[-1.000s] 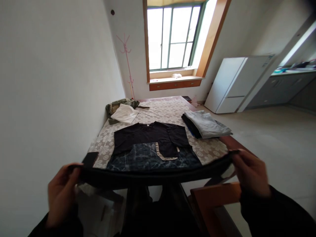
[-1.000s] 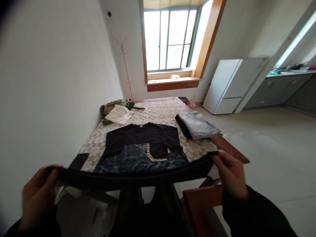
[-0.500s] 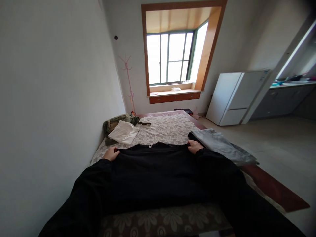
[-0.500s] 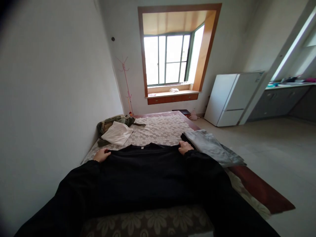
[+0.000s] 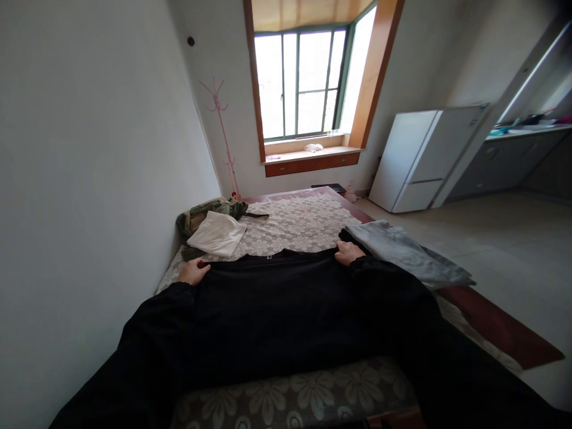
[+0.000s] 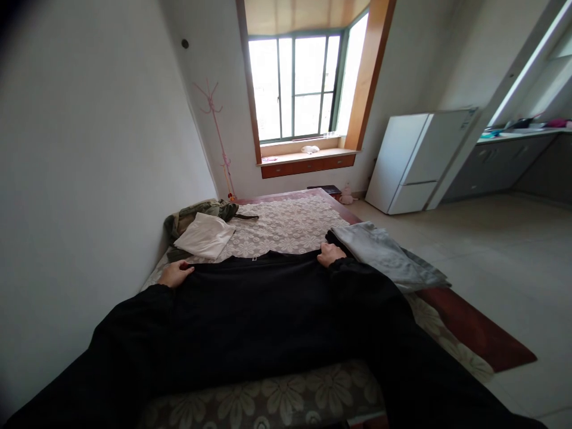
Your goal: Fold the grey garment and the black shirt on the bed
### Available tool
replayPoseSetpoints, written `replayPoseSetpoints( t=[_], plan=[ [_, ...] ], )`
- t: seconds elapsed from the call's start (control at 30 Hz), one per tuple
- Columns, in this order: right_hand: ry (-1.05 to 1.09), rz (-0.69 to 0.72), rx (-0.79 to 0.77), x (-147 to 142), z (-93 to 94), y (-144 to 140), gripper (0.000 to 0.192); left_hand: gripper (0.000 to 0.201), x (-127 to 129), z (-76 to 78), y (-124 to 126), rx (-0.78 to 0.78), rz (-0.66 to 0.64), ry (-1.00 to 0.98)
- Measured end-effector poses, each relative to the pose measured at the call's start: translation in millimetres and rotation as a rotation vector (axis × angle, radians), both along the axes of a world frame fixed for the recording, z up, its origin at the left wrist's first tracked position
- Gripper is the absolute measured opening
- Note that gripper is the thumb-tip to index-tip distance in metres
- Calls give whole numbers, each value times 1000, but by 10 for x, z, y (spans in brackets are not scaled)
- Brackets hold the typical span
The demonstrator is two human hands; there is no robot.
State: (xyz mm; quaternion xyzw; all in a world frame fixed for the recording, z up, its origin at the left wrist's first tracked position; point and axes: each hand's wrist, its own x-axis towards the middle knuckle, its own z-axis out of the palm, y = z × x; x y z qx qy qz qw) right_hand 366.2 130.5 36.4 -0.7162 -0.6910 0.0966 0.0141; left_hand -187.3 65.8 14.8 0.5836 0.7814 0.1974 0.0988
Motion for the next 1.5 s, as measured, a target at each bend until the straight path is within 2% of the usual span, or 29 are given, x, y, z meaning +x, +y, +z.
replayPoseSetpoints(
  t=[0.13, 0.3, 0.43, 0.57, 0.73, 0.87, 1.0, 1.1, 1.17, 1.27, 1.37, 1.5],
  plan=[
    [-10, -20, -18, -17, 79, -19, 39, 23, 16, -50, -25, 28, 36, 22],
    [-27, -17, -40, -81, 57, -41, 36, 26, 72, -110, -52, 38, 64, 59],
    [-46, -7, -49, -89, 29, -21, 35, 21, 92, -56, -17, 13, 64, 90],
    [-60, 3, -25, -80, 10, -13, 42, 21, 120, -9, -8, -2, 102, 139],
    [-69, 11, 1, -133, -32, -56, 41, 26, 190, 30, -37, -5, 112, 162],
    [-69, 27, 23, -153, -18, -143, 43, 37, 225, 104, -130, 6, 48, 130],
    [-75, 118, 65, -131, -99, -412, 62, 56, 327, 83, -534, 50, -147, 145],
    [-104, 309, 144, -102, -309, -683, 64, 59, 489, -52, -1027, 69, -331, 204],
    [-103, 361, 153, -82, -468, -818, 63, 60, 603, -165, -1330, 57, -374, 222],
    [-72, 274, 124, -37, -621, -940, 65, 61, 695, -287, -1625, 4, -364, 233],
    [-34, 262, 177, 83, -651, -1145, 72, 62, 665, -300, -1813, -13, -293, 228],
    [79, 361, 310, 427, -663, -1782, 77, 63, 603, -219, -2219, 47, -159, 204]
  ],
)
